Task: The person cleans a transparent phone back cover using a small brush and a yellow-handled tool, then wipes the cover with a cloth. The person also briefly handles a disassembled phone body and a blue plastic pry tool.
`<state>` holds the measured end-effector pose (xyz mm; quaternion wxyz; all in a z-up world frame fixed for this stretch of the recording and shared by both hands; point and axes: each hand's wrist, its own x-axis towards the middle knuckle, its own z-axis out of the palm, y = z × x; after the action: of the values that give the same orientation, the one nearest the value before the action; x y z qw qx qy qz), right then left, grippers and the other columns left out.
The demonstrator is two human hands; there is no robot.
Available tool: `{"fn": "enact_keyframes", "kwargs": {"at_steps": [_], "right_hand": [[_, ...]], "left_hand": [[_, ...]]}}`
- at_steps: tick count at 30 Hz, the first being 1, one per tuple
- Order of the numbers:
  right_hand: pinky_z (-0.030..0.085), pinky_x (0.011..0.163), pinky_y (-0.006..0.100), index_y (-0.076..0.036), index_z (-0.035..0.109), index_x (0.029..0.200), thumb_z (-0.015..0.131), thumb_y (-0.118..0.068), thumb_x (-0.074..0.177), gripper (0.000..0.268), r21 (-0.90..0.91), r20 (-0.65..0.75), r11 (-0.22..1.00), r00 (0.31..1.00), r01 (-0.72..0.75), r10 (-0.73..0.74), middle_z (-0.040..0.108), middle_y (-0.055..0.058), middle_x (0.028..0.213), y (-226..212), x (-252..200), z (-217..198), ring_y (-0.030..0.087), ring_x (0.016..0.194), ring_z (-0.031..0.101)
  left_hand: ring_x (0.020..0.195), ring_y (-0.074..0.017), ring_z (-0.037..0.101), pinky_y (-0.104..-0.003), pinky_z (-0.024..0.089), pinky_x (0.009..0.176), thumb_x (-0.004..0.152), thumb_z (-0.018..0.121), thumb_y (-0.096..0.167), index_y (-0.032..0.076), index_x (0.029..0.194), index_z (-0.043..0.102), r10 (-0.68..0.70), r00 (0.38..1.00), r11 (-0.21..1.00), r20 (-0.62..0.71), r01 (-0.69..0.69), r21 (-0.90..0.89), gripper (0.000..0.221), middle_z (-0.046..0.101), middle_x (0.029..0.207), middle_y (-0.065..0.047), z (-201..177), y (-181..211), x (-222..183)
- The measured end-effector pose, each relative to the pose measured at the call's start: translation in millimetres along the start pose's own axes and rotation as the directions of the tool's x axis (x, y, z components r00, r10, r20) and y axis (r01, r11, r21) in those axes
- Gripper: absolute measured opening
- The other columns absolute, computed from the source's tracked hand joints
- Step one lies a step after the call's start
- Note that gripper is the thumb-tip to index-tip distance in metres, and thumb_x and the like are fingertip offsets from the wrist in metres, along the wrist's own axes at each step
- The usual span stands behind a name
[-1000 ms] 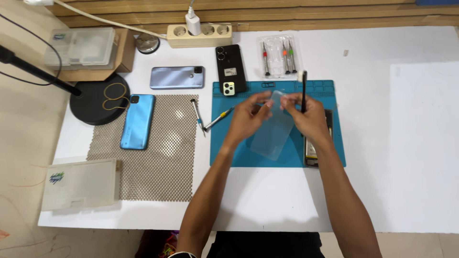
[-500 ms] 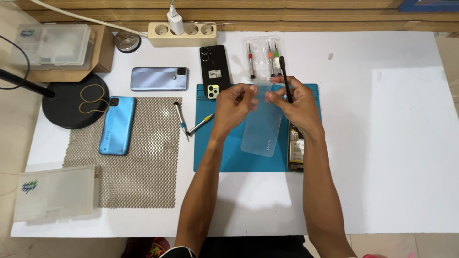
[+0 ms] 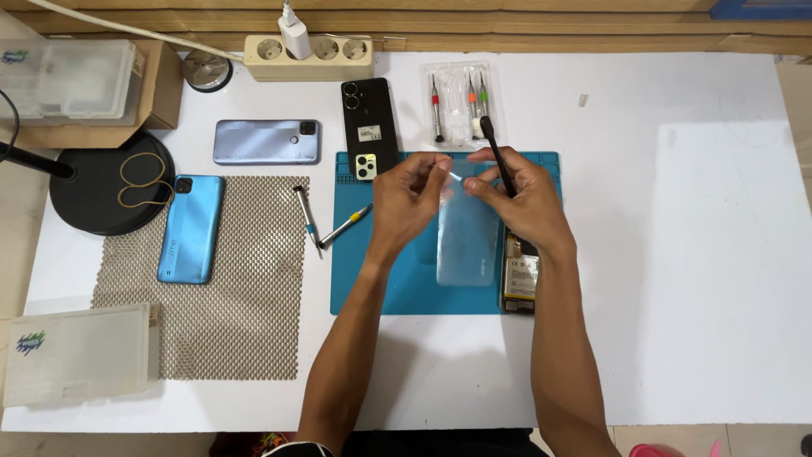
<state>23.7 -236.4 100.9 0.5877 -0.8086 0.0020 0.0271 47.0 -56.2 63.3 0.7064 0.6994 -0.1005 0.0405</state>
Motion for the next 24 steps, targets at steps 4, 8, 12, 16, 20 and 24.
{"fn": "enact_keyframes", "kwargs": {"at_steps": [4,8,12,16,20,24], "right_hand": [[0.038,0.055,0.022,-0.010,0.072,0.115,0.081,-0.016,0.088,0.029,-0.043,-0.028,0.998,0.998,-0.050,0.049,0.071,-0.002,0.078,0,1,1,0.003,0.059,0.047],[0.048,0.067,0.020,-0.005,0.074,0.111,0.076,-0.014,0.095,0.018,0.095,-0.010,0.993,0.997,0.071,-0.070,0.075,0.000,0.088,7,1,3,0.001,0.074,0.062],[0.056,0.070,0.019,0.000,0.074,0.106,0.071,-0.011,0.099,0.013,0.175,-0.128,0.972,0.982,0.157,-0.136,0.077,0.005,0.090,14,1,5,0.002,0.081,0.072],[0.031,0.045,0.020,0.003,0.075,0.102,0.066,-0.008,0.100,0.015,0.246,-0.220,0.965,0.975,0.093,-0.038,0.071,0.009,0.075,13,0,3,0.001,0.050,0.043],[0.033,0.046,0.019,0.003,0.073,0.101,0.061,-0.009,0.104,0.017,0.251,-0.236,0.958,0.969,0.138,-0.078,0.070,0.009,0.074,7,-2,7,-0.001,0.051,0.044],[0.027,0.041,0.019,0.001,0.073,0.096,0.059,-0.011,0.102,0.019,0.233,-0.242,0.969,0.970,0.087,-0.029,0.074,0.009,0.075,1,-3,8,-0.001,0.045,0.036]], "left_hand": [[0.062,-0.0117,0.075,-0.023,0.055,0.050,0.101,0.064,0.020,0.001,0.099,0.073,0.051,0.993,0.981,-0.102,-0.031,0.193,0.021,0.074,0.072,-0.006,11,-2,-4],[0.055,-0.0123,0.070,-0.025,0.050,0.046,0.106,0.062,0.021,0.000,0.088,0.070,-0.003,0.990,0.986,-0.139,0.027,0.165,0.029,0.069,0.064,-0.006,18,0,-7],[0.062,-0.0105,0.071,-0.024,0.058,0.054,0.106,0.058,0.019,0.002,0.106,0.074,-0.073,0.995,0.996,-0.071,0.068,-0.061,0.023,0.073,0.073,-0.006,13,3,-4],[0.080,-0.0114,0.075,-0.025,0.063,0.067,0.101,0.062,0.013,0.002,0.119,0.068,-0.017,0.997,0.992,0.080,0.027,-0.121,0.022,0.076,0.092,-0.007,6,6,-4],[0.086,-0.0129,0.076,-0.026,0.065,0.074,0.102,0.062,0.011,-0.001,0.117,0.070,0.032,0.995,0.996,0.090,-0.025,-0.083,0.021,0.077,0.095,-0.008,5,10,-6],[0.086,-0.0126,0.076,-0.026,0.064,0.072,0.098,0.066,0.010,-0.002,0.115,0.071,0.006,0.995,0.999,0.098,-0.001,-0.051,0.021,0.078,0.094,-0.009,0,14,-7]]}}
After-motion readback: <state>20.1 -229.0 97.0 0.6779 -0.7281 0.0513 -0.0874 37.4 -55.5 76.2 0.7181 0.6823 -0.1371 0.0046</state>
